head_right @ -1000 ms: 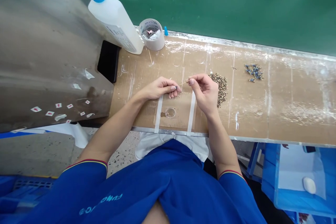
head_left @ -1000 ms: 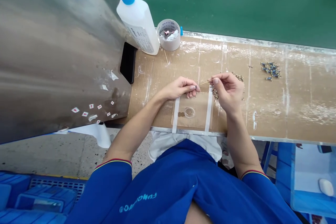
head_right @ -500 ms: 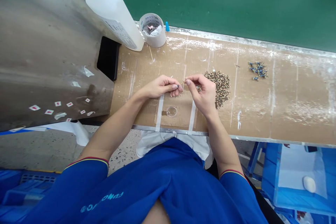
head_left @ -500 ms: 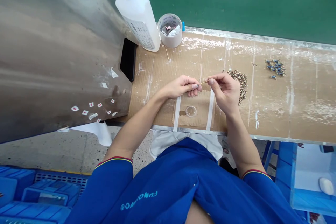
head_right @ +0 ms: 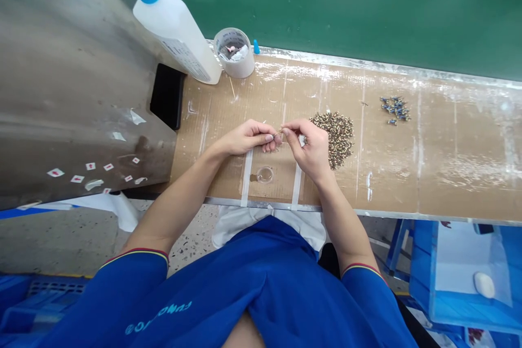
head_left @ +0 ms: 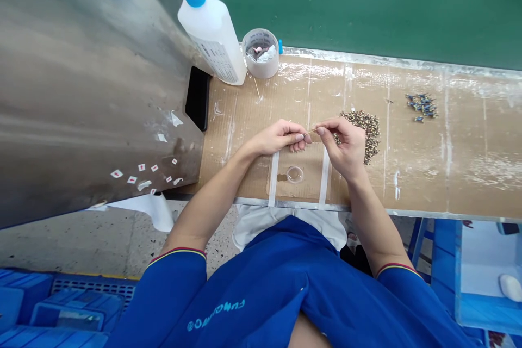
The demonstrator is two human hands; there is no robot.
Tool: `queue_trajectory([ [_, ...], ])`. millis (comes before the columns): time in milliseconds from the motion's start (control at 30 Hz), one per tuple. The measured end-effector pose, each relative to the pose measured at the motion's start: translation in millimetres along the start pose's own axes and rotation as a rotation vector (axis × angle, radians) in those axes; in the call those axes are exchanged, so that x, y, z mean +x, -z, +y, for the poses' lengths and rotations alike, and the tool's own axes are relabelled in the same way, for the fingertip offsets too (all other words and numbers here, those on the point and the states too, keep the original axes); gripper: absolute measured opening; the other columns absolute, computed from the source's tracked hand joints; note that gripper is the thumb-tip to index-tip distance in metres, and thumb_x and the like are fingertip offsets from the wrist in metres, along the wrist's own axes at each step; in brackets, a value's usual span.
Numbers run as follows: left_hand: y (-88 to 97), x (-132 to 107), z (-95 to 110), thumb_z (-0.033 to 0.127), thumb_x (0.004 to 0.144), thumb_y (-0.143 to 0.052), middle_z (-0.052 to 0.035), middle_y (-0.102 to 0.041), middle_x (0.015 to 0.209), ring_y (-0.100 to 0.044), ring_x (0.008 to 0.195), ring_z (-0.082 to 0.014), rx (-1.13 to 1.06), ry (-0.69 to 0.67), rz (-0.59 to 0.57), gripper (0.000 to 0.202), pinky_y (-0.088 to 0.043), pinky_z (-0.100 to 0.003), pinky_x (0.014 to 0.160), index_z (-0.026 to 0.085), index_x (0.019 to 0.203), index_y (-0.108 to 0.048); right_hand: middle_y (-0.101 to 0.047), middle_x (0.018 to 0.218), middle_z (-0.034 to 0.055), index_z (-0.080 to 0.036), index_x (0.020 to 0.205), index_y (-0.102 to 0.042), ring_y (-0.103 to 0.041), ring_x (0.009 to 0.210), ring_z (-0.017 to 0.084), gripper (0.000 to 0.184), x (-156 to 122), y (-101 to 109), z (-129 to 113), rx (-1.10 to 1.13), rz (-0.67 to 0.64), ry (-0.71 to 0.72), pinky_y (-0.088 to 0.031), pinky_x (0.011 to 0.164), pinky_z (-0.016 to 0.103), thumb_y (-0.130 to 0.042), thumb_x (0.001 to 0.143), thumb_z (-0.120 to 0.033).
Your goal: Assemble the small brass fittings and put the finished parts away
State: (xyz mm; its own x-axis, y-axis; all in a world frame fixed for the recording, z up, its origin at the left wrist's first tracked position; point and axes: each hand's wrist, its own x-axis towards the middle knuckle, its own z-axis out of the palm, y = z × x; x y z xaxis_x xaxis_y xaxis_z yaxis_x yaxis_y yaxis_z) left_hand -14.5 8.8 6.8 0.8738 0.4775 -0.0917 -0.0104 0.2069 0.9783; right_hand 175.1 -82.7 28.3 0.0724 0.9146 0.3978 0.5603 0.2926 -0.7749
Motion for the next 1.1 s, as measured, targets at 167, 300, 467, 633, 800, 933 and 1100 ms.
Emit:
queue_trajectory([
  [167,2.4,1.3,-3.7,0.046,0.090,-0.077,-0.0066,-0.071,0.077,-0.060,0.064,-0.0097,0.015,-0.006,-0.012,0.036,-0.053,-0.022,0.065,0.011,0.094,-0.076,-0.076,0.084,0.0037,-0.024,0.090,-0.070,-0.070,0.075,0.018,0.019,0.2,-2.4,0.6,-0.012,-0.008,0.048,-0.058,0.072,0.034,-0.059,0.101,-0.036],
  [300,3.3,1.2,-2.6,0.045,0.090,-0.076,-0.0058,-0.071,0.076,-0.060,0.065,-0.0100,0.023,0.005,-0.007,0.034,-0.053,-0.022,0.066,0.011,0.095,-0.077,-0.076,0.086,0.0043,-0.024,0.091,-0.070,-0.070,0.076,0.018,0.021,0.7,-1.2,-1.0,-0.005,0.016,0.028,-0.059,0.072,0.034,-0.057,0.101,-0.038],
  [467,4.0,0.7,1.9,0.048,0.088,-0.077,-0.0047,-0.069,0.075,-0.060,0.065,-0.0104,0.060,0.021,0.003,0.037,-0.052,-0.022,0.066,0.012,0.096,-0.077,-0.074,0.088,0.0048,-0.024,0.094,-0.070,-0.071,0.083,0.019,0.021,-13.0,16.0,-17.1,0.125,0.030,0.002,-0.059,0.076,0.034,-0.058,0.103,-0.039],
  [633,3.5,0.3,5.2,0.057,0.086,-0.076,-0.0015,-0.062,0.067,-0.053,0.059,-0.0093,0.121,-0.004,0.052,0.045,-0.046,-0.021,0.059,0.012,0.092,-0.075,-0.072,0.095,0.0066,-0.023,0.096,-0.073,-0.069,0.087,0.017,0.015,-50.9,2.8,-29.4,0.123,-0.206,0.132,-0.057,0.077,0.032,-0.059,0.103,-0.027],
  [800,0.8,1.4,5.0,0.060,0.087,-0.073,0.0028,-0.051,0.061,-0.046,0.052,-0.0085,0.111,0.008,0.122,0.046,-0.039,-0.020,0.051,0.015,0.088,-0.067,-0.071,0.103,0.0093,-0.024,0.104,-0.073,-0.067,0.097,0.020,0.016,-73.0,-23.8,-27.1,-0.036,-0.283,0.083,-0.056,0.088,0.037,-0.058,0.103,-0.026],
  [933,-0.3,3.5,0.7,0.060,0.085,-0.074,0.0035,-0.048,0.060,-0.044,0.050,-0.0091,0.086,-0.007,0.151,0.045,-0.037,-0.021,0.048,0.017,0.086,-0.062,-0.070,0.109,0.0120,-0.021,0.113,-0.070,-0.067,0.104,0.022,0.022,-81.4,0.5,-18.2,-0.095,-0.087,-0.021,-0.057,0.091,0.039,-0.057,0.104,-0.036],
  [1100,-0.2,5.4,3.2,0.057,0.082,-0.077,0.0031,-0.048,0.059,-0.044,0.050,-0.0092,0.144,0.021,0.175,0.041,-0.036,-0.022,0.048,0.018,0.084,-0.063,-0.066,0.087,0.0048,-0.022,0.090,-0.067,-0.062,0.076,0.018,0.019,-100.6,48.0,12.0,-0.359,0.307,-0.338,-0.054,0.071,0.031,-0.058,0.102,-0.032],
])
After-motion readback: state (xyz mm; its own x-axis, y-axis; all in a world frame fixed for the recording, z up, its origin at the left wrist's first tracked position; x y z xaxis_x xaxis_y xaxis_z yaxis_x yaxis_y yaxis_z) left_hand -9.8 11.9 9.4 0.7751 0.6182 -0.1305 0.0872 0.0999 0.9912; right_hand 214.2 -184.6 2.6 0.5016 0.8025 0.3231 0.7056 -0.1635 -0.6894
